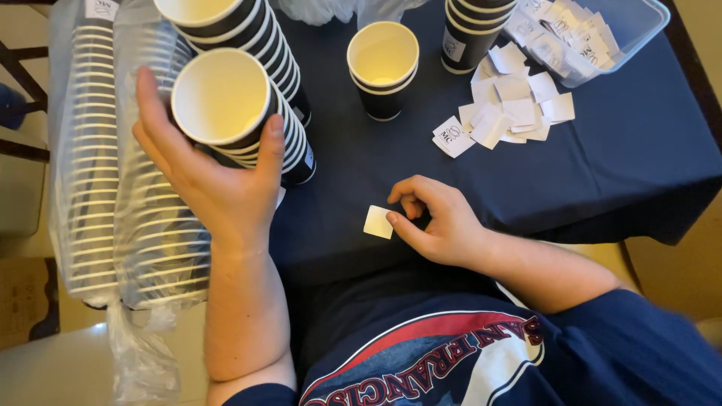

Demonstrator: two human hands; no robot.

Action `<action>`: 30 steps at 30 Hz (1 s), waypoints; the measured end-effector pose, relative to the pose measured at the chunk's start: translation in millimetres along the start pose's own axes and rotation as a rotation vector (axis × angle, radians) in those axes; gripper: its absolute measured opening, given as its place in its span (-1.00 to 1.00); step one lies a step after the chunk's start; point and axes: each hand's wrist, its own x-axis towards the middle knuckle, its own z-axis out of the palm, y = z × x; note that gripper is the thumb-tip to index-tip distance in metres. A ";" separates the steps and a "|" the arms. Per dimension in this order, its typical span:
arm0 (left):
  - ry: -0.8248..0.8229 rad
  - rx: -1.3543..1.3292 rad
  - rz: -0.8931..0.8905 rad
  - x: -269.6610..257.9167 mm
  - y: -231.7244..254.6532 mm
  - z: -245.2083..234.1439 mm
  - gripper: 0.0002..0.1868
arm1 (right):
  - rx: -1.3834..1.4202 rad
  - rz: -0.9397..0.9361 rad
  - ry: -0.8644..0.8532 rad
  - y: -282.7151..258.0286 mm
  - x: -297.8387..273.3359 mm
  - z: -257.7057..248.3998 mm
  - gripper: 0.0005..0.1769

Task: Peeling small stickers and applying them to the sides of paper cups

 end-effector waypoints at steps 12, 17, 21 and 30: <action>0.220 -0.271 0.754 -21.8 34.6 24.4 -0.76 | -0.359 -0.534 0.156 -41.3 74.3 -79.1 -0.84; -0.205 -0.431 0.530 -25.5 62.4 69.5 -0.55 | -0.430 -0.522 0.239 -7.1 115.0 -77.4 -0.45; -0.255 -0.377 0.167 -32.9 61.8 109.4 -0.32 | -0.402 -0.304 0.117 21.4 123.8 -67.9 -0.03; -0.204 -0.478 0.007 -51.6 37.7 120.9 -0.09 | -0.343 -0.253 0.091 63.7 129.0 -56.6 0.05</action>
